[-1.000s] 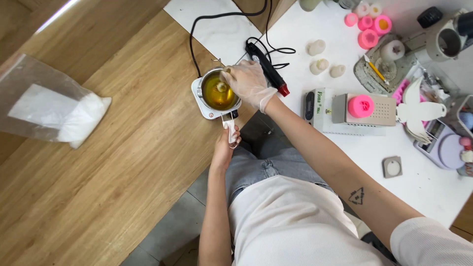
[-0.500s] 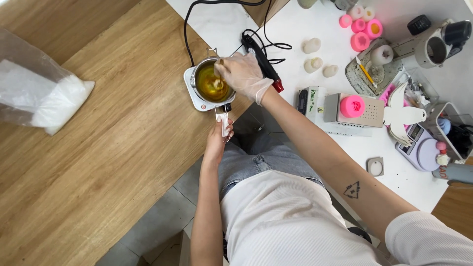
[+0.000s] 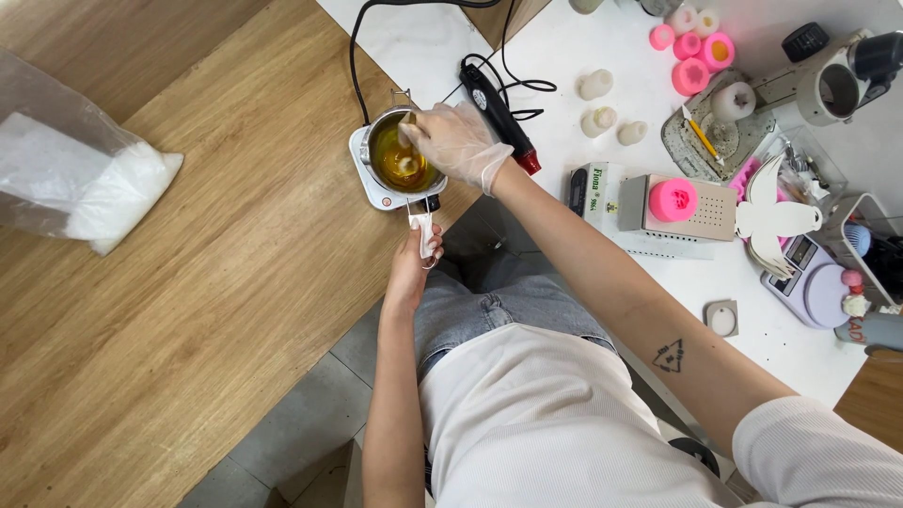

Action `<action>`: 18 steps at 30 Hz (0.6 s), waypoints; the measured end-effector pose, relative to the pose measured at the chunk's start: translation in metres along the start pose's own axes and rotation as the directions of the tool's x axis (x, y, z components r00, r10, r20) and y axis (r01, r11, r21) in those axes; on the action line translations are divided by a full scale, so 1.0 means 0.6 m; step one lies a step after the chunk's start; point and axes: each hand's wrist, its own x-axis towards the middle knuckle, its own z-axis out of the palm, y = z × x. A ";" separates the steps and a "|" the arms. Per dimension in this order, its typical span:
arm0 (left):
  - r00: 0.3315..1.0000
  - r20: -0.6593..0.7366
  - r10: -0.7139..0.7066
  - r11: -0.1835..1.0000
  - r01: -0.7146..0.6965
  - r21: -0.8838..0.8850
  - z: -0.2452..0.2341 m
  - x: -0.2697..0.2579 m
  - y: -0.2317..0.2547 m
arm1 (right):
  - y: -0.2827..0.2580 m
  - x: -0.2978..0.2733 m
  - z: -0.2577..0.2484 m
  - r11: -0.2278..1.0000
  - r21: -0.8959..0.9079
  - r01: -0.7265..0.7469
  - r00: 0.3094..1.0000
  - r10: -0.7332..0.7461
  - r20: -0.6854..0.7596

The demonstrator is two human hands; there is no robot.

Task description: Melting and stirring wax in a pot on a heating plate using a heat gun.

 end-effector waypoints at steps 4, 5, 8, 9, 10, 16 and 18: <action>1.000 0.017 0.008 1.000 -0.008 -0.022 -0.009 0.005 -0.007 | 0.036 0.021 0.040 0.991 -0.006 0.135 0.972 -0.133 -0.192; 1.000 0.017 0.008 1.000 -0.008 -0.025 -0.006 0.002 -0.008 | 0.031 0.015 0.037 0.991 -0.007 0.135 0.973 -0.134 -0.190; 0.999 0.022 0.028 0.999 -0.027 -0.027 -0.001 0.003 -0.003 | 0.025 0.015 0.030 0.990 -0.047 0.136 0.989 -0.138 -0.042; 1.000 0.017 0.026 0.999 -0.025 -0.031 -0.003 0.004 -0.004 | 0.028 0.021 0.033 0.993 -0.090 0.081 0.994 -0.088 -0.067; 1.000 0.013 0.021 0.999 -0.020 -0.035 -0.004 0.005 -0.007 | 0.033 0.026 0.037 0.991 -0.130 0.023 0.995 -0.035 -0.093; 1.000 0.020 0.015 1.000 -0.015 -0.007 0.001 -0.001 0.002 | 0.016 0.010 0.022 0.991 -0.115 0.074 0.997 -0.073 0.011; 1.000 0.009 0.014 1.000 -0.014 -0.002 0.000 0.001 0.002 | 0.028 0.019 0.030 0.992 -0.098 0.077 0.995 -0.083 -0.056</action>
